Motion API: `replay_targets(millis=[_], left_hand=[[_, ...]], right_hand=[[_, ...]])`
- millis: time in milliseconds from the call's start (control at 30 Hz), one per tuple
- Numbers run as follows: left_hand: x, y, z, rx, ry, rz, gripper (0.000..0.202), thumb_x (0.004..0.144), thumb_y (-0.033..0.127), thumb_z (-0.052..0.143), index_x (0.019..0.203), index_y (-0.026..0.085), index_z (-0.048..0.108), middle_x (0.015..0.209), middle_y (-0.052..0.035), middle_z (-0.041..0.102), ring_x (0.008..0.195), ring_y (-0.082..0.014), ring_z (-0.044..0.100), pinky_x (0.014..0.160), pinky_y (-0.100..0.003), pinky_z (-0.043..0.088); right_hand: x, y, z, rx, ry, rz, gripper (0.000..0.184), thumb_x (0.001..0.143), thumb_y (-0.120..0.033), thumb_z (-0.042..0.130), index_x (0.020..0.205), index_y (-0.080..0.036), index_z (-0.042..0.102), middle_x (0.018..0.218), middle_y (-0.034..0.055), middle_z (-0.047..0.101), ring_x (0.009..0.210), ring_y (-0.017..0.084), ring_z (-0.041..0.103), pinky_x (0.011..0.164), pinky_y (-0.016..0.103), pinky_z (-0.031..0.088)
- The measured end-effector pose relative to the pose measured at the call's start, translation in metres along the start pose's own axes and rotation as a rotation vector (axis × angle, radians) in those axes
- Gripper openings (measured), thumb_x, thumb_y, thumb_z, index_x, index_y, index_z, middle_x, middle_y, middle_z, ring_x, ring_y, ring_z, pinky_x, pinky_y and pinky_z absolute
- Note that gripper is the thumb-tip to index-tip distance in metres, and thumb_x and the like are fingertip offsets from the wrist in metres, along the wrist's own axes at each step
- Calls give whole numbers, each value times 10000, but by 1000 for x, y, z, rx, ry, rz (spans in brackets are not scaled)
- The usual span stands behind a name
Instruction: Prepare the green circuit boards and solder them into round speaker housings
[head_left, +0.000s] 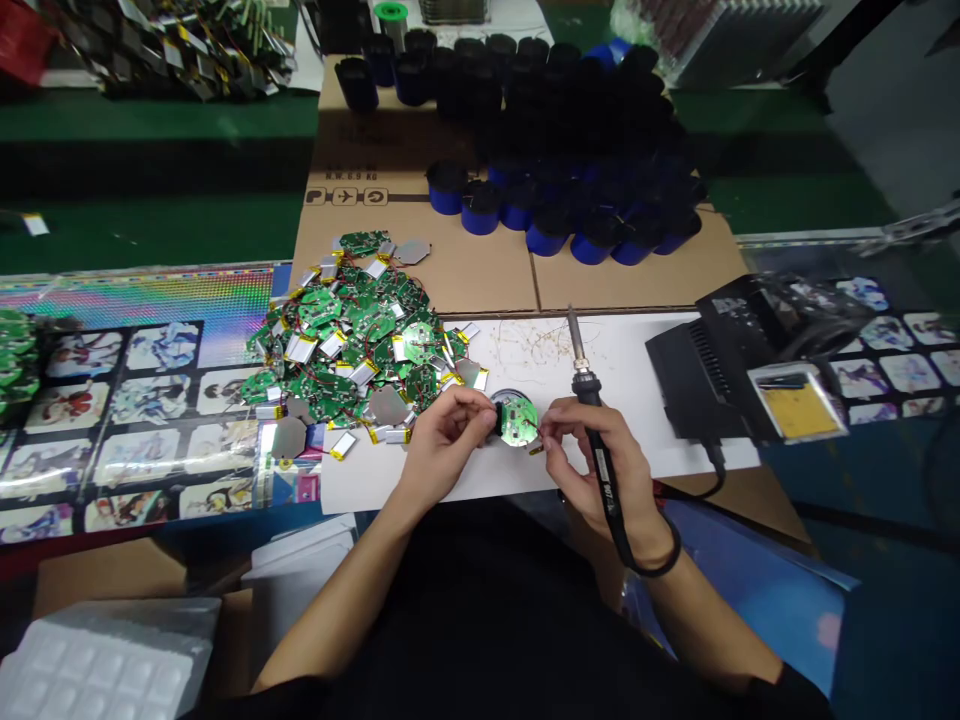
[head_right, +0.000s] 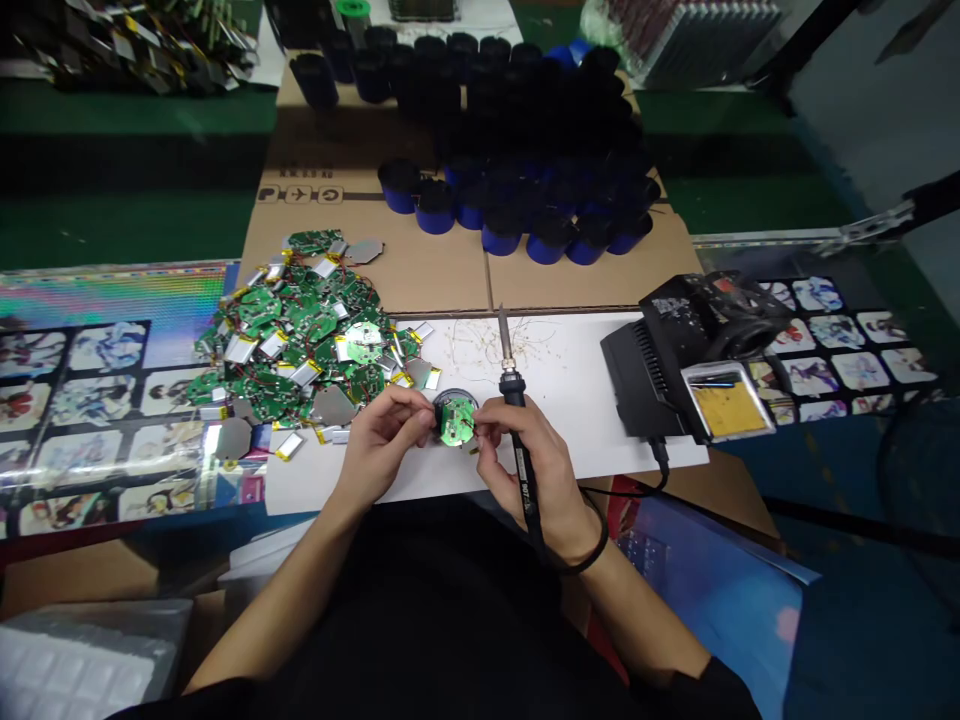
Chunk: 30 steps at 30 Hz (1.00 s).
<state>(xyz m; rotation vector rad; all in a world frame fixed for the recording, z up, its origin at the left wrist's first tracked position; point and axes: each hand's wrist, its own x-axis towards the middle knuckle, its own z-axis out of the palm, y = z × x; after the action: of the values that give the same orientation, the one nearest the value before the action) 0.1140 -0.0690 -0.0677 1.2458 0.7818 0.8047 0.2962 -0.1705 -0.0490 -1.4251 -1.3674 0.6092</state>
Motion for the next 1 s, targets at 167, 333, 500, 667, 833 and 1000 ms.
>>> replay_targets(millis=[167, 333, 500, 667, 833, 1000], left_hand=[[-2, 7, -2, 410, -70, 333, 67, 991, 259, 683, 963, 199, 681, 1011, -74, 673, 911, -178, 636, 792, -303, 512], [2, 12, -6, 676, -225, 485, 53, 1014, 179, 616, 1016, 209, 660, 1097, -93, 726, 1062, -220, 662, 994, -395, 480], [5, 10, -10, 707, -263, 492, 61, 1021, 195, 600, 1028, 211, 658, 1112, -98, 737, 1065, -227, 663, 987, -396, 492], [5, 8, -12, 701, -271, 480, 55, 1011, 190, 609, 1031, 218, 652, 1124, -90, 728, 1080, -229, 659, 988, -385, 484], [4, 10, -9, 680, -253, 478, 48, 1001, 166, 619, 1012, 210, 635, 1110, -83, 716, 1069, -217, 663, 982, -368, 474], [4, 10, -8, 664, -252, 456, 57, 992, 155, 632, 1010, 209, 634, 1116, -82, 712, 1076, -214, 655, 994, -365, 481]], right_hand=[[3, 7, -1, -96, -6, 24, 344, 971, -120, 647, 1275, -277, 618, 1065, 49, 691, 904, 201, 714, 840, 366, 627], [12, 8, -4, -236, -90, -99, 381, 970, -82, 606, 1292, -286, 617, 1095, 54, 707, 910, 208, 712, 848, 380, 623], [10, 13, -10, -263, -137, -210, 487, 941, -100, 661, 1375, -298, 569, 1198, 78, 730, 1097, 267, 725, 917, 442, 641], [23, 15, -24, -352, -87, -239, 465, 954, -56, 618, 1342, -311, 601, 1152, 71, 730, 1009, 239, 743, 877, 413, 653], [30, 14, -26, -333, -131, -267, 522, 912, -94, 693, 1370, -307, 563, 1192, 85, 722, 1118, 280, 722, 953, 479, 640], [-1, 29, -9, -204, -80, -184, 524, 909, -117, 743, 1355, -308, 544, 1224, 89, 709, 1106, 259, 740, 923, 445, 653]])
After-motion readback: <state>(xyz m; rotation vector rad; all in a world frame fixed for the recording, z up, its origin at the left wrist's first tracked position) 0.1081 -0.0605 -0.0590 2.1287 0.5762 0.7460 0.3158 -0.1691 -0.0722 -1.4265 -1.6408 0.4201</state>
